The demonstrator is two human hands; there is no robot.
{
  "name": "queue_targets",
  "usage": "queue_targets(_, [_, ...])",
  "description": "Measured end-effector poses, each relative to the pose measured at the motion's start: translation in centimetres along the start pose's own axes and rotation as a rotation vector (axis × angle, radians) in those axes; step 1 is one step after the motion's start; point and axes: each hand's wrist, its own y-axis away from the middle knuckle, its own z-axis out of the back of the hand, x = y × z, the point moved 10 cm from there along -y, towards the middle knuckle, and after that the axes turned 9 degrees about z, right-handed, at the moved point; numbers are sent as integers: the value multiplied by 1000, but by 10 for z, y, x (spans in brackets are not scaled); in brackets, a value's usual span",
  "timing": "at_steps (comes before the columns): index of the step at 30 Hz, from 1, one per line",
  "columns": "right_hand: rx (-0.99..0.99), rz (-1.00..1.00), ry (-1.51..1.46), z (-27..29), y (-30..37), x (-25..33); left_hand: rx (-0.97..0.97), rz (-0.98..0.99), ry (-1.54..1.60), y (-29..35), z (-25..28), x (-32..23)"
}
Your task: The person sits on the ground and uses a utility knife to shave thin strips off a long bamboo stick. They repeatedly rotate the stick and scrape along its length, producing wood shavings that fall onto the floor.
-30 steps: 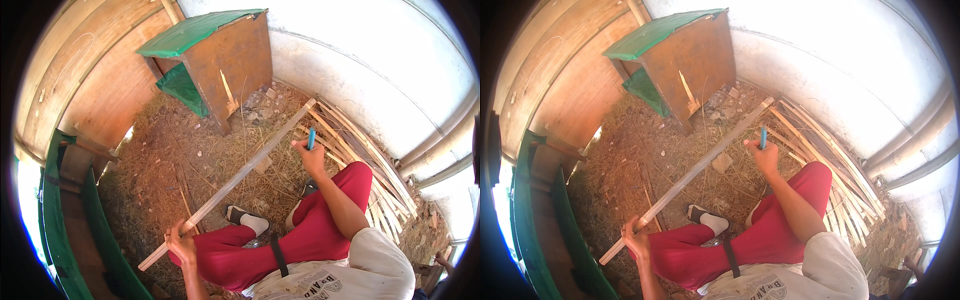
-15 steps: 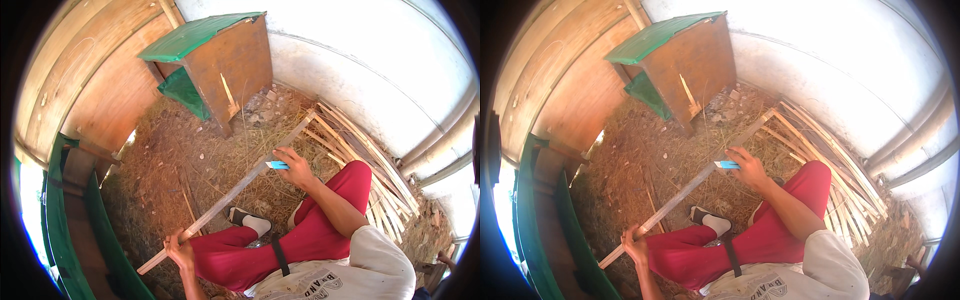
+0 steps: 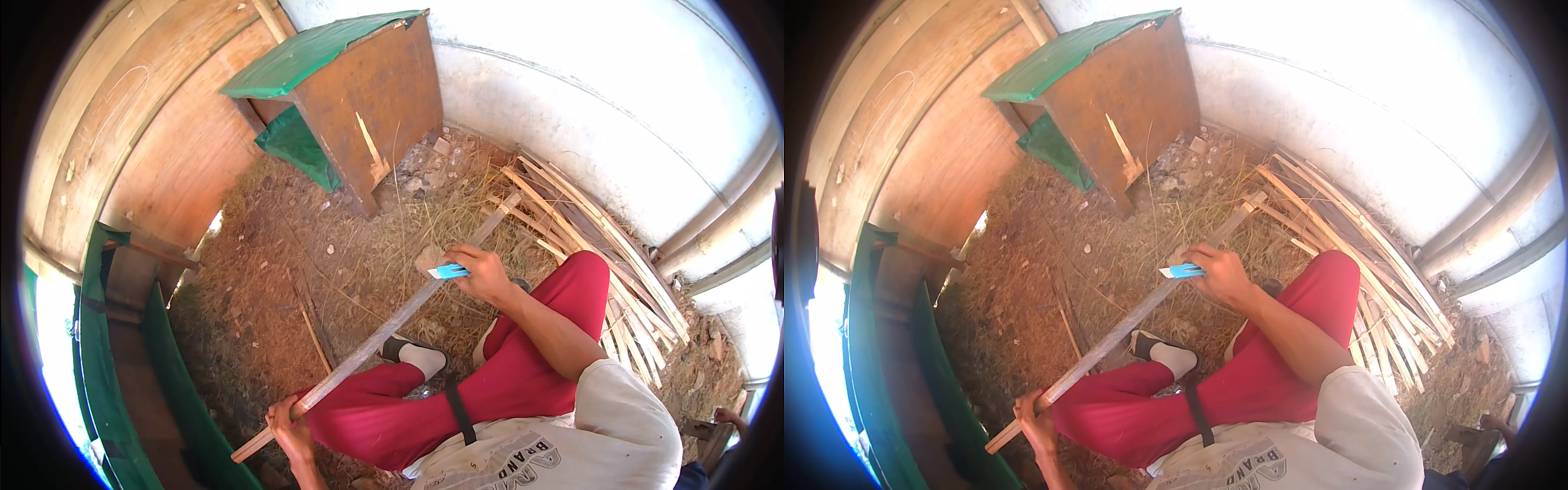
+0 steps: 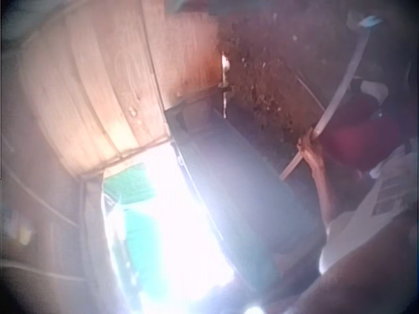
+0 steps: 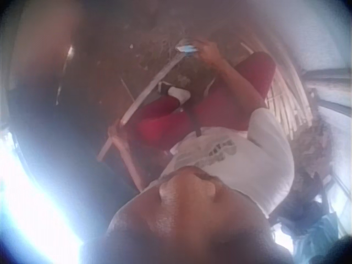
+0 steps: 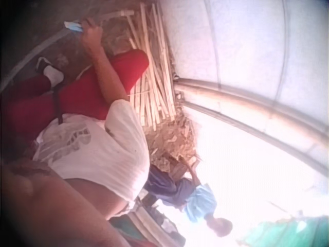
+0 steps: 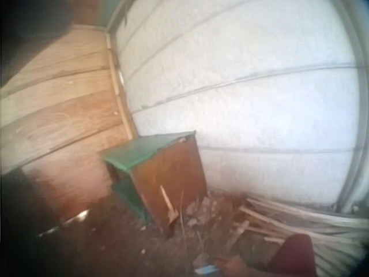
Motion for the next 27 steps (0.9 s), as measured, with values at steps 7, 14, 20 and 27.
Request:
queue_targets(7, [-6,-58,-48,-1,3,-11,-278,-193,-72,7,52,-88])
queue_targets(14, [-101,-160,-24,20,2,-30,-414,186,215,15,50,12])
queue_targets(20, [-172,-203,24,37,0,-34,-478,242,161,37,7,72])
queue_targets(27, [-281,-130,11,50,-1,-23,-117,240,63,63,-37,133])
